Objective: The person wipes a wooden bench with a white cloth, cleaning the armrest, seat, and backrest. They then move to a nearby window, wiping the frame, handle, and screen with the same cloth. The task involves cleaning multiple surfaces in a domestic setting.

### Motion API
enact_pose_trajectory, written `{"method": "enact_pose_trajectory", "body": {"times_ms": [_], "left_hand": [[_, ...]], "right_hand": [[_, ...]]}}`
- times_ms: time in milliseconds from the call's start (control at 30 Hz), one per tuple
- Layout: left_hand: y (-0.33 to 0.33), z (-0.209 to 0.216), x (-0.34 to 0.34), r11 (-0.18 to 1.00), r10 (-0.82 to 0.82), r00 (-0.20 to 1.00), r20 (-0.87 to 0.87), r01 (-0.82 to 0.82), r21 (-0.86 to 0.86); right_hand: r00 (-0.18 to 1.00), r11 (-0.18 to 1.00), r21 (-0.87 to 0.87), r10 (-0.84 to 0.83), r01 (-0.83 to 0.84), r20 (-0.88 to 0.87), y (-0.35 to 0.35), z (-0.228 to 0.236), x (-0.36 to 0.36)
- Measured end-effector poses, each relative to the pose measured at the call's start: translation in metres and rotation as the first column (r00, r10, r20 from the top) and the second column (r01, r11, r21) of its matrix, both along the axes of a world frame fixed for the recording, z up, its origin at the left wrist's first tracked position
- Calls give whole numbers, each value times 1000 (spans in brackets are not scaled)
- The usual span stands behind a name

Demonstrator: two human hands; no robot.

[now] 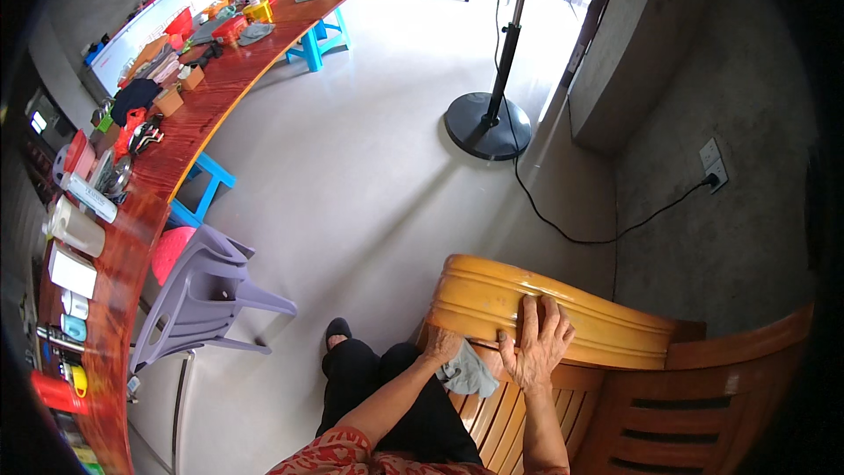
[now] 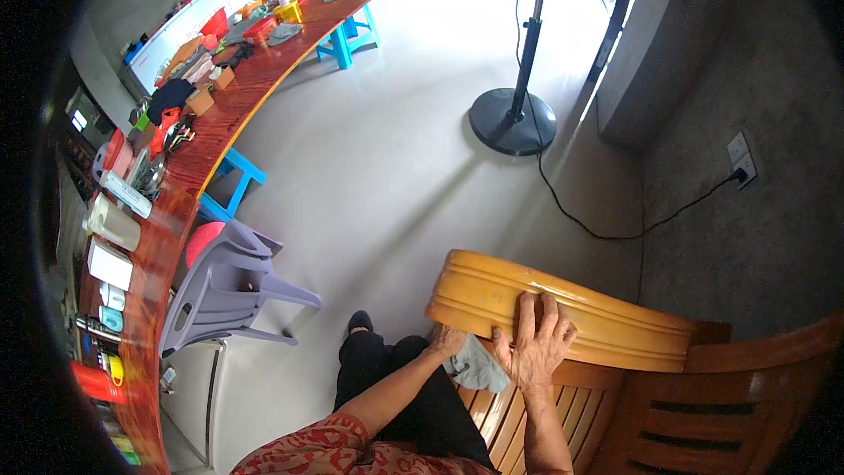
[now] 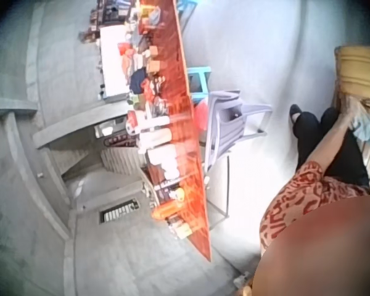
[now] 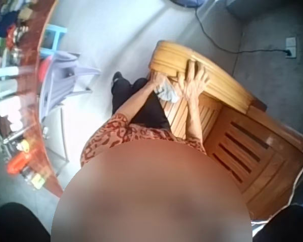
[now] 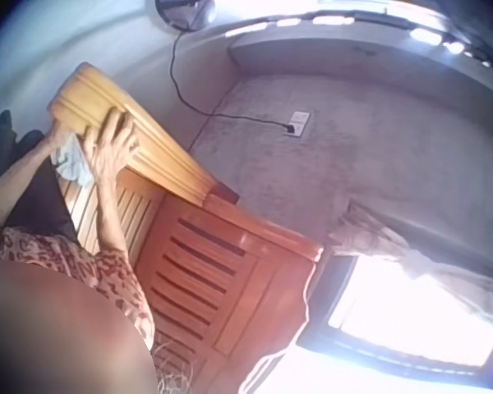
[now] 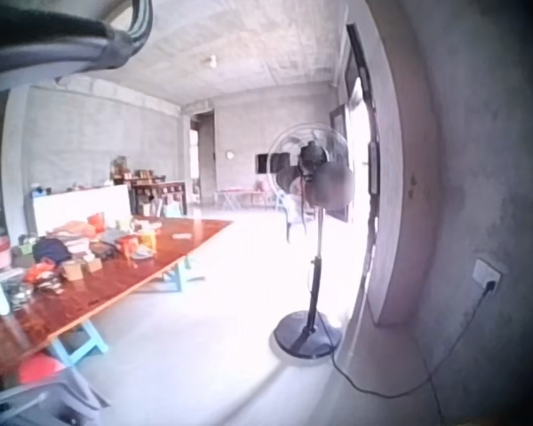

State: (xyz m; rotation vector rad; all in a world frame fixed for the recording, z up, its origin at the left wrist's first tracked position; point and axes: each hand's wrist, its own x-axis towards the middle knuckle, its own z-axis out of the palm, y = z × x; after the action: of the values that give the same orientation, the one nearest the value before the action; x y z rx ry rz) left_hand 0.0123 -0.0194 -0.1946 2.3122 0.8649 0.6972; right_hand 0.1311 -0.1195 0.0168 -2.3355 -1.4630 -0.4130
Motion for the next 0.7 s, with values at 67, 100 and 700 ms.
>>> {"method": "enact_pose_trajectory", "body": {"times_ms": [67, 100, 700], "left_hand": [[18, -37, 4, 995, 91, 984, 152, -84, -50], [22, -40, 6, 991, 115, 985, 126, -104, -89], [20, -10, 2, 923, 361, 911, 202, -317, -217]], "right_hand": [[1000, 1000, 3, 11, -12, 17, 3, 1, -1], [1000, 1000, -1, -3, 3, 17, 1, 0, 0], [1000, 1000, -7, -27, 27, 10, 4, 3, -3]]}}
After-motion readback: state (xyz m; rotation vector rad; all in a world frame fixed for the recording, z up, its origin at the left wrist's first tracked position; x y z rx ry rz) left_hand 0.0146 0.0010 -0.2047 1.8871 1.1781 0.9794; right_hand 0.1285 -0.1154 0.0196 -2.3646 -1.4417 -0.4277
